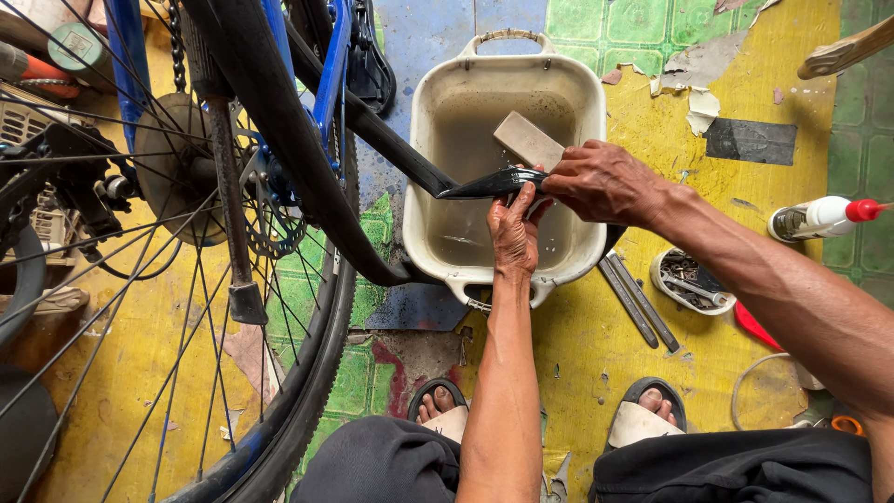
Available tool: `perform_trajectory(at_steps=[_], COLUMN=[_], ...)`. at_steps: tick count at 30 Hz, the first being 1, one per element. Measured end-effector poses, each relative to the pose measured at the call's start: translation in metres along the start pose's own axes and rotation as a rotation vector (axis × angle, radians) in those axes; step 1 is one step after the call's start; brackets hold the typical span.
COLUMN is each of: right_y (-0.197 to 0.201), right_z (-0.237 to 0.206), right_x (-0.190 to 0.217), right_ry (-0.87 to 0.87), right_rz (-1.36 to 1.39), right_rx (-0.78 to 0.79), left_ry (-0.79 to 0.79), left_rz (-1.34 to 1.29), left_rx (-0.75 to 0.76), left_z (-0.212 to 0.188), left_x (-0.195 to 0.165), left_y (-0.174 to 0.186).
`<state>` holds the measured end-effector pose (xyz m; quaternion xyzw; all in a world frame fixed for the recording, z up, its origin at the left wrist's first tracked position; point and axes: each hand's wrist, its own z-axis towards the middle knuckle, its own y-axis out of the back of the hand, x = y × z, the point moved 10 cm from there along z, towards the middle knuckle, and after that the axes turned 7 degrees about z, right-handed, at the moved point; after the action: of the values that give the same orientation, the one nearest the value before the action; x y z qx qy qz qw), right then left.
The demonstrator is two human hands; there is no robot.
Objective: The person removes a bicycle inner tube, submerges it in a bucket of water to locate a leak, applies a patch, and reinserts the tube into the tire.
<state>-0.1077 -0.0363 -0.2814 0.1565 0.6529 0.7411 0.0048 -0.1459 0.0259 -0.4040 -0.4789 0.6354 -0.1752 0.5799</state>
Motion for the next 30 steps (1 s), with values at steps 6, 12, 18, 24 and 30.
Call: perform_trajectory(at_steps=[6, 12, 18, 24, 30], right_y=[0.006, -0.005, -0.005, -0.035, -0.043], right_z=[-0.001, -0.003, -0.021, -0.043, -0.046], right_x=[-0.005, -0.027, -0.064, -0.084, -0.084], right_ry=[-0.042, -0.259, -0.405, -0.578, -0.7], right_rz=[0.078, 0.238, 0.422, 0.385, 0.467], right_rx=[-0.068, 0.01, 0.095, 0.259, 0.328], left_ry=[0.015, 0.014, 0.015, 0.017, -0.083], left_rz=[0.052, 0.059, 0.028, -0.027, 0.002], left_rx=[-0.011, -0.025, -0.011, -0.056, -0.14], left_z=[-0.002, -0.002, -0.004, -0.006, -0.002], left_x=[0.001, 0.002, -0.003, -0.01, -0.034], left_y=[0.0, 0.001, 0.0, 0.0, 0.003])
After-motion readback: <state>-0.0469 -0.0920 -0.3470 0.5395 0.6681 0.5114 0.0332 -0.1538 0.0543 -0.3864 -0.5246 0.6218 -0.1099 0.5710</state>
